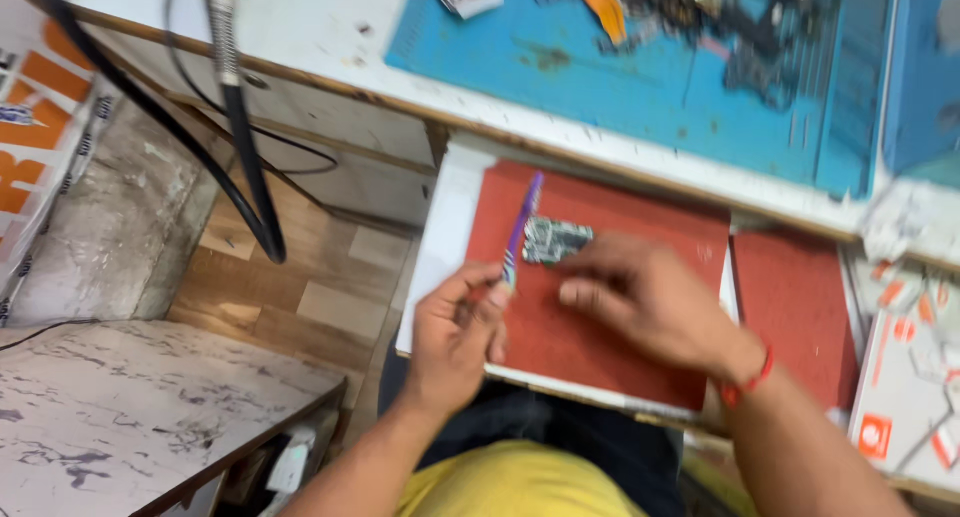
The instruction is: The person scrubs a small green circuit board with a purple toothbrush on a red mat, then uses a hot air gun to dry the board. The person holds the board with one hand while scrubbing and drying with the other.
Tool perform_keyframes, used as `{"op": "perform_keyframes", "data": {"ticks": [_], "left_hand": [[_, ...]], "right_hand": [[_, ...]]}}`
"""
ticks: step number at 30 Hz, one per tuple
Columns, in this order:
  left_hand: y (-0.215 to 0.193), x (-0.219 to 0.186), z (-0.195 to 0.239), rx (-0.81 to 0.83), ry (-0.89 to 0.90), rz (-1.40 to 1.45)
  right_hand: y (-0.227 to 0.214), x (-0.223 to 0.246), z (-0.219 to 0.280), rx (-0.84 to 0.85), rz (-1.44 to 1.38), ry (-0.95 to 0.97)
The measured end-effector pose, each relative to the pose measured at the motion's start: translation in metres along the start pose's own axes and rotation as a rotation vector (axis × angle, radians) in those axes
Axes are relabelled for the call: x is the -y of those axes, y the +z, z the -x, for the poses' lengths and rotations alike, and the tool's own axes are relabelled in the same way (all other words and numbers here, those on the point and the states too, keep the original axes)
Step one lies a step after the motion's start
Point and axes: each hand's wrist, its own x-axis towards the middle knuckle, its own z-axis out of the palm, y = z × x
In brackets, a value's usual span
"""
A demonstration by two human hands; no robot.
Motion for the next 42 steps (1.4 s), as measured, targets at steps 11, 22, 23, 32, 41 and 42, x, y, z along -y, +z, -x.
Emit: {"op": "perform_keyframes", "data": {"ticks": [11,22,23,32,41,42], "left_hand": [[0.022,-0.035,-0.005,0.261,0.764,-0.776],[0.001,-0.061,-0.061,0.241,0.524,-1.2],[0.0,-0.06,-0.061,0.222,0.523,-1.185],[-0.003,-0.053,-0.066,0.186,0.519,-1.16],[-0.002,-0.05,-0.063,0.133,0.524,-1.121],[-0.002,-0.051,-0.063,0.12,0.514,-1.118]], "right_hand": [[0.051,-0.019,0.076,-0.822,-0.673,0.34],[0.064,0.03,0.049,-0.26,0.264,0.385],[0.07,0.035,0.043,-0.23,0.297,0.425],[0.061,0.041,0.025,-0.173,0.297,0.445],[0.055,0.034,0.009,-0.115,0.372,0.392],[0.056,0.034,0.008,-0.074,0.333,0.335]]}}
